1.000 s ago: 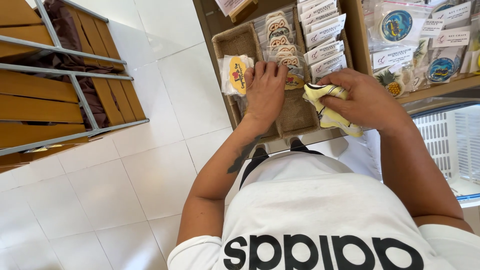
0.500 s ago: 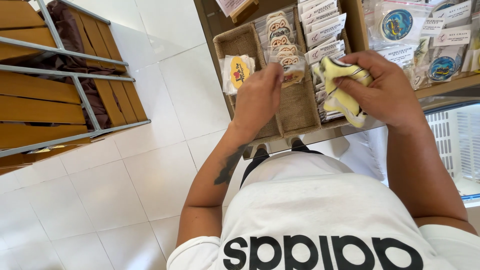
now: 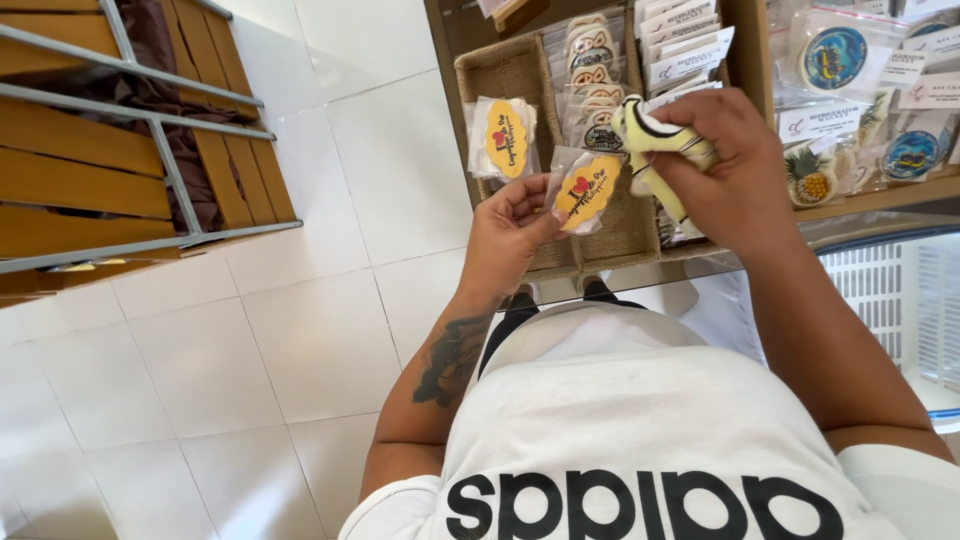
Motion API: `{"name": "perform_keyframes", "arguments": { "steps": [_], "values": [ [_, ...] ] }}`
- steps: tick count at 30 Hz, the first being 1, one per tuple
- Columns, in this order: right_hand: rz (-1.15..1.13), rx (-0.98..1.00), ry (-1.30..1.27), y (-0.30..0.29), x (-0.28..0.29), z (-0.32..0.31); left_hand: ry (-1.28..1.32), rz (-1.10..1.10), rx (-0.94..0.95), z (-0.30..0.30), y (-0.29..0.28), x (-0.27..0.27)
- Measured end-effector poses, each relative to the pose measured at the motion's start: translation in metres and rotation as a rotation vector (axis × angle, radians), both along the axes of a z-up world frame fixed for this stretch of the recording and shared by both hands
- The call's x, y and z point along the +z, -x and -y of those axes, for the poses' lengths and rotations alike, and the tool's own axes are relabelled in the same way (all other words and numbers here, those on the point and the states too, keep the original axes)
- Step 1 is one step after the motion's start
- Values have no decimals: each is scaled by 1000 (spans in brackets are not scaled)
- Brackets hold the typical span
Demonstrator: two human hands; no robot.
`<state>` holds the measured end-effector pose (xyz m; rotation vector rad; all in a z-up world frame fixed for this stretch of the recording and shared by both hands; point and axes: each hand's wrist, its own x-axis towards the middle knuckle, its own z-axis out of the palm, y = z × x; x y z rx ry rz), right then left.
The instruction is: Wiping souvenir magnets and stickers with a cloth in a retail display.
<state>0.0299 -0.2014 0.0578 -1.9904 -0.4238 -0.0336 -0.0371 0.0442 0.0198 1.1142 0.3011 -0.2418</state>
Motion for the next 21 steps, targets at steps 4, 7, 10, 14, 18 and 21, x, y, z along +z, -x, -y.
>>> {"name": "perform_keyframes", "arguments": {
  "steps": [4,7,10,14,18,21],
  "values": [
    [-134,78,-152,13,31,-34,18,13,21,1,1,5],
    [-161,260,-122,16,37,-50,-45,55,9,-2,3,12],
    [-141,161,-71,8,13,-46,-99,40,52,-15,11,12],
    [-160,49,-13,4,1,-42,-275,23,69,-28,22,19],
    [-243,17,-64,5,-3,-47,-483,14,72,-33,29,24],
    [-298,36,-66,7,-2,-52,-608,9,-18,-28,26,33]
  ]
}}
